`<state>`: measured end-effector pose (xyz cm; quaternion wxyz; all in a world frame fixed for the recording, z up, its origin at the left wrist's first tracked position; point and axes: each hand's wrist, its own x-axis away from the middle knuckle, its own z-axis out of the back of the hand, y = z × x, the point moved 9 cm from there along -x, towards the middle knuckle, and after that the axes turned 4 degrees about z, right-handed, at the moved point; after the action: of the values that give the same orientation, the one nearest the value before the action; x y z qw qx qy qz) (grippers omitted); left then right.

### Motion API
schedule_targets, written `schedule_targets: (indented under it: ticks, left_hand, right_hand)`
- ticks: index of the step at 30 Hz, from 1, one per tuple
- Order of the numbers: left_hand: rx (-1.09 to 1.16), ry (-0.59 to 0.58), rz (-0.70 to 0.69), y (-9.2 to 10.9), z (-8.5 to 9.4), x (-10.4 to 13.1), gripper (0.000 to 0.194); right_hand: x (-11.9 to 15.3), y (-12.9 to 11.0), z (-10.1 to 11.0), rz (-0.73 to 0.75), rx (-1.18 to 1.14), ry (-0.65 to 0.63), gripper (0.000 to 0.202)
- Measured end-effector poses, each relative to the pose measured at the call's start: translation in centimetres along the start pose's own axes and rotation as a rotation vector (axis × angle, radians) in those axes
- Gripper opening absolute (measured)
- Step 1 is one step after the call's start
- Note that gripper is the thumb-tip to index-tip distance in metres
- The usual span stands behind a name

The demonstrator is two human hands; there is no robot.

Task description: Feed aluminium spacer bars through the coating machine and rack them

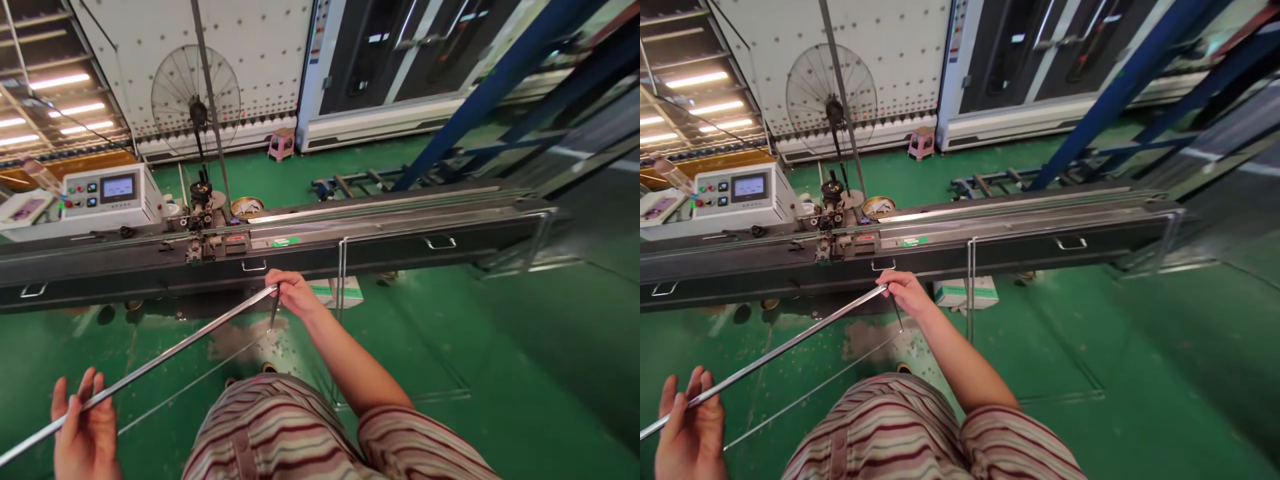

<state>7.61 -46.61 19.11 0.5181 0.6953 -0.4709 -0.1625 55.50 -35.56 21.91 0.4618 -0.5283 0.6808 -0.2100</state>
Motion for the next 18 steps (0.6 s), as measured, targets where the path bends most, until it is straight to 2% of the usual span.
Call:
schedule_targets:
  ticks: [3,5,10,15,18]
  left_hand:
    - [-0.003,0.001,0.065,0.3,-0.5,0.0,0.052]
    - [-0.004,-0.028,0.087,0.3,-1.7,0.2,0.05]
    - [-0.052,-0.074,-0.006,1.3,-4.7,1.2,0.052]
    - [-0.166,-0.086,-0.057,2.2,-5.6,1.1,0.047]
    - [-0.205,-0.125,-0.078,2.7,-6.5,0.8,0.05]
  right_hand:
    - [-0.3,-1.1,-1.0,0.029,-0.034,-0.031,0.02]
    - [-0.4,-1.8,-1.2,0.044,-0.061,-0.021,0.021]
    - [0.1,-3.2,-0.9,-0.023,-0.038,0.068,0.048]
    - [0.7,-5.9,-0.8,-0.01,0.06,0.106,0.034]
    - [0.8,-7.7,-0.7,0.047,0.01,0.119,0.043]
